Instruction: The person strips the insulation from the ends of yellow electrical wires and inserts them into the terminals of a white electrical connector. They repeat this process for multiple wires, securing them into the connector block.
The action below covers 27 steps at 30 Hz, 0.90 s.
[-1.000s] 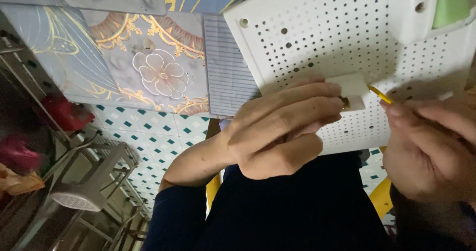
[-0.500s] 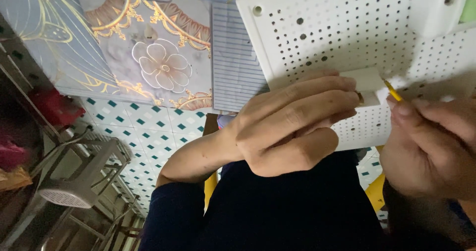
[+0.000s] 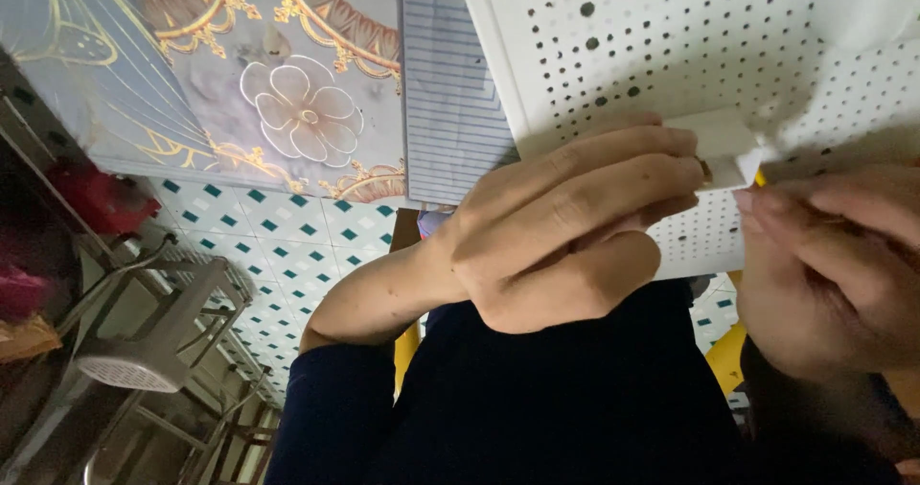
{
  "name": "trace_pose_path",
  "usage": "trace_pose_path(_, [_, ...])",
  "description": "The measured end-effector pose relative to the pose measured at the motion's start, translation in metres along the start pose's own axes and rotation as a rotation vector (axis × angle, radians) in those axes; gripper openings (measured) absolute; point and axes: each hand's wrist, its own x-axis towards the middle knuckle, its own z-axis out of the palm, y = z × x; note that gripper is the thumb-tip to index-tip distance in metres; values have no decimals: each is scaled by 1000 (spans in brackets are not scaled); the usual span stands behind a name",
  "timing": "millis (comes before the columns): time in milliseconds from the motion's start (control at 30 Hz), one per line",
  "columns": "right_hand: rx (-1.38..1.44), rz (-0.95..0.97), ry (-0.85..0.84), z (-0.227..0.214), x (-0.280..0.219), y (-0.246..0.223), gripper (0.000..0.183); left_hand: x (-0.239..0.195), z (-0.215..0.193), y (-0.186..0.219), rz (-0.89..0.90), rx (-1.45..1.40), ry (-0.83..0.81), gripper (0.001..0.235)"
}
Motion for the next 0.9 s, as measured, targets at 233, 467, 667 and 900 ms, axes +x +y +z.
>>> trace_pose_path(233, [31,-67,-83,-8,39,-8,18,2,-1,1,-13,-25,-40,23])
trace_pose_path(467, [41,268,-11,-3,37,-46,14,-13,4,4,0,-20,-11,15])
trace_pose_path(667, [-25,292,89,-15,30,-28,28,33,-6,-2,-371,-375,15,13])
trace_pose_path(900, [204,8,244,-26,0,2,15,93,-18,11,-513,59,-449,29])
